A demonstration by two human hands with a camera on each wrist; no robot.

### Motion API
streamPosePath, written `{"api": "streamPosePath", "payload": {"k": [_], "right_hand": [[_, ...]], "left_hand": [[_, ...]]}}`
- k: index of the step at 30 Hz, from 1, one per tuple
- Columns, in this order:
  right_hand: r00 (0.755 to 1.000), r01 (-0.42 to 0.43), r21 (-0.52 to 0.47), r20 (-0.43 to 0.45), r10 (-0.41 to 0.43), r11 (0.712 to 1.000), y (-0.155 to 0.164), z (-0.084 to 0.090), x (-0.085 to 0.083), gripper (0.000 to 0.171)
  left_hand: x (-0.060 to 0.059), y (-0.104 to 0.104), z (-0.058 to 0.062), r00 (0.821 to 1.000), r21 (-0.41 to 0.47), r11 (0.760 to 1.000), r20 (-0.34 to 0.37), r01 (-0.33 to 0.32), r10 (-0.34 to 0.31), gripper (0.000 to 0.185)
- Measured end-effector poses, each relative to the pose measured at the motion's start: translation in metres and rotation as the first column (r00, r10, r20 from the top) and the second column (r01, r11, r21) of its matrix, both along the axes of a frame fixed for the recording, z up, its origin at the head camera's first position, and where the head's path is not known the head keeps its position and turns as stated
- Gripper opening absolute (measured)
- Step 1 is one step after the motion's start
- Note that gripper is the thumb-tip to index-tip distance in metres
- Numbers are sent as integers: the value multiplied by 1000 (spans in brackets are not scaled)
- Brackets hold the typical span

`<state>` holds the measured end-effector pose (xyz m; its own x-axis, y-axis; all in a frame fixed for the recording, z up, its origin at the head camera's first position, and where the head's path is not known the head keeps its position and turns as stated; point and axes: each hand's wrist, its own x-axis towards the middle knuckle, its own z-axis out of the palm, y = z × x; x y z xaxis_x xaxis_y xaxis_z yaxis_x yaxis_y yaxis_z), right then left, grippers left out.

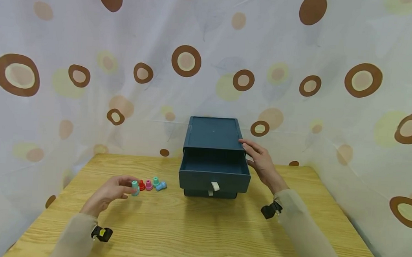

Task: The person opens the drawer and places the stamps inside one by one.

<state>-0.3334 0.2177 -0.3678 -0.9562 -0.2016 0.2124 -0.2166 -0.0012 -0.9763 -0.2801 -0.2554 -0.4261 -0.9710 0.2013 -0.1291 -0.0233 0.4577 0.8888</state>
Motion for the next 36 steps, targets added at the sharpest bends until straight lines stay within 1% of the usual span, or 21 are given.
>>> {"api": "streamPosePath", "payload": {"k": [4,6,12,16,24,30,36], "right_hand": [[1000,2,3,1,-2,1000,1,1,0,55],[1000,1,4,7,-2,1000,1,1,1,55],[1000,1,5,12,-1,1000,1,0,1,56],[1000,3,9,7,-3,1000,1,0,1,55],[1000,3,19,11,-3,1000,1,1,1,54],[1000,2,17,4,-2,1000,1,0,0,55],[1000,4,14,1,-4,1000,0,0,1,55]], "left_hand": [[-4,8,7,1000,18,1000,-16,12,-12,45],[-5,12,9,1000,25,1000,-26,6,-5,46],[-7,22,18,997,45,998,-61,-36,39,47],[-5,30,23,994,73,996,-93,-55,61,50],[-5,45,34,979,105,991,-173,-88,105,49],[-1,53,43,971,133,985,-197,-108,133,46],[0,59,52,961,146,985,-245,-95,129,43]]}}
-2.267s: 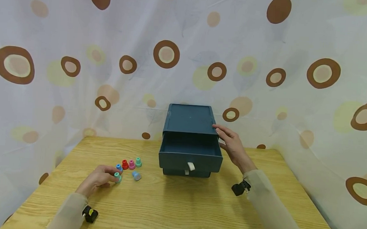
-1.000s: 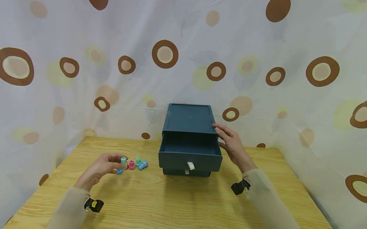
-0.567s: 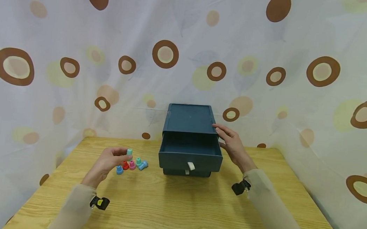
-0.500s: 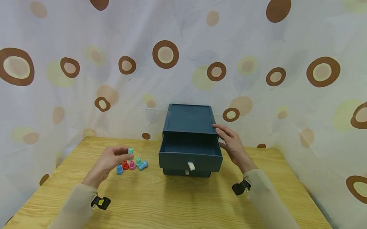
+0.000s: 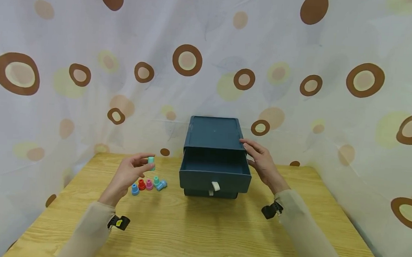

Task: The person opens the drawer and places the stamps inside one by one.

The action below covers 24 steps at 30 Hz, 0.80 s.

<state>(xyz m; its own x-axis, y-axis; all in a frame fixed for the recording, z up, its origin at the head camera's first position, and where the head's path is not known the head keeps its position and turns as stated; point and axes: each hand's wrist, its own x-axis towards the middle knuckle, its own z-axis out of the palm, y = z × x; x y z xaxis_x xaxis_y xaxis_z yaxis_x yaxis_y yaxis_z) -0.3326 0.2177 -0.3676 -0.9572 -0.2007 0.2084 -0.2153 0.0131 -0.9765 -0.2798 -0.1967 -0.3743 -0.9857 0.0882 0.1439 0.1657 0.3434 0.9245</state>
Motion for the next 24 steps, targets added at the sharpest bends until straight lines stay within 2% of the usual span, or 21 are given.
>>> {"api": "streamPosePath", "payload": {"k": [12,24], "right_hand": [[1000,5,5,-1,-5,1000,0,1,0,54],[1000,1,0,5,-1,1000,0,1,0,54]], "left_hand": [[3,20,7,997,49,999,-82,17,-13,39],[14,33,20,995,3,1000,-100,14,-13,39]]}}
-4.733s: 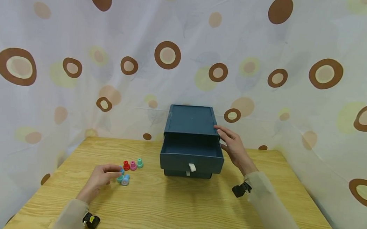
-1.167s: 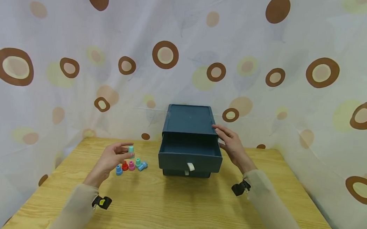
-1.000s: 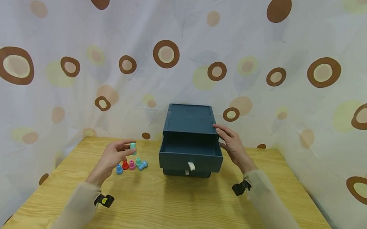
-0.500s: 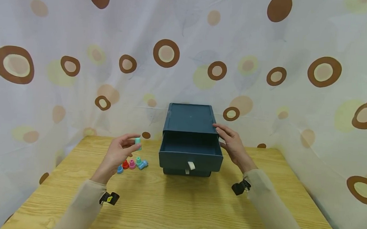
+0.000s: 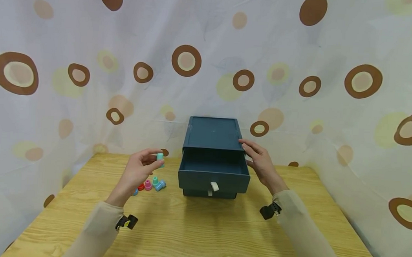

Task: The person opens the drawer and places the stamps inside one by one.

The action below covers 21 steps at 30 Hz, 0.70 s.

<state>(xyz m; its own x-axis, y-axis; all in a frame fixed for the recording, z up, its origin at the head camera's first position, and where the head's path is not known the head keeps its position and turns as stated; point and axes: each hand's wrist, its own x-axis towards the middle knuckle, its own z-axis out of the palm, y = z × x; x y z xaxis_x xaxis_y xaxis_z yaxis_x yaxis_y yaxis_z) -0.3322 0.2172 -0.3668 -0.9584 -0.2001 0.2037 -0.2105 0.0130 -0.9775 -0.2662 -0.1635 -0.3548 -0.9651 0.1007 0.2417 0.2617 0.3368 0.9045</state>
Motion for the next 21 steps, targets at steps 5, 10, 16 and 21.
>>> {"api": "streamPosePath", "payload": {"k": [5,10,16,21], "right_hand": [[1000,0,-12,7,0,1000,1,-1,0,55],[1000,0,-14,2,0,1000,0,-1,-1,55],[1000,-1,-3,-1,1,1000,0,-2,-2,55],[1000,1,5,-7,-1,1000,0,-2,-1,55]], "left_hand": [[-1,3,3,1000,-10,1000,-20,1,-2,36],[-1,5,6,999,-13,1000,-53,1,-2,33],[0,11,11,997,20,1000,-79,-1,3,33],[0,20,12,992,60,998,-123,15,-8,32]]}}
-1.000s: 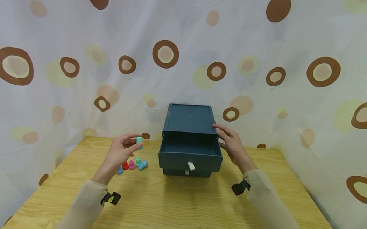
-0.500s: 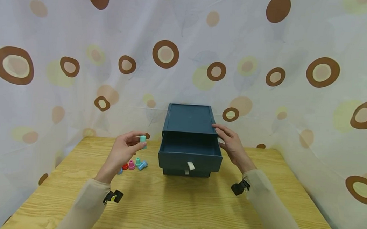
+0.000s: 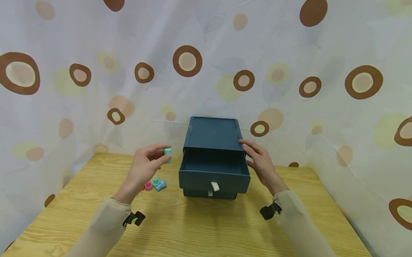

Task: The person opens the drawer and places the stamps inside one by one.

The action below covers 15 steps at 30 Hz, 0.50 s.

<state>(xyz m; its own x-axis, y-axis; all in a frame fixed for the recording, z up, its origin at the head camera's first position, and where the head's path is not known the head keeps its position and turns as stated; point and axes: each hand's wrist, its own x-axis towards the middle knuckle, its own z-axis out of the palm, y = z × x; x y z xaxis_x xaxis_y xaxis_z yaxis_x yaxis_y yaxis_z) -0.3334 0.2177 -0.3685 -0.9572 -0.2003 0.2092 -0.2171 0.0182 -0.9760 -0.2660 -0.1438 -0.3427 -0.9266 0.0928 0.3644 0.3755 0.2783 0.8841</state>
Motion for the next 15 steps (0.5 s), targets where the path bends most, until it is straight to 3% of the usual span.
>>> {"api": "streamPosePath", "payload": {"k": [15], "right_hand": [[1000,-5,0,-1,5,1000,0,1,1,55]], "left_hand": [[1,24,-8,997,93,996,-74,18,-11,29]]}}
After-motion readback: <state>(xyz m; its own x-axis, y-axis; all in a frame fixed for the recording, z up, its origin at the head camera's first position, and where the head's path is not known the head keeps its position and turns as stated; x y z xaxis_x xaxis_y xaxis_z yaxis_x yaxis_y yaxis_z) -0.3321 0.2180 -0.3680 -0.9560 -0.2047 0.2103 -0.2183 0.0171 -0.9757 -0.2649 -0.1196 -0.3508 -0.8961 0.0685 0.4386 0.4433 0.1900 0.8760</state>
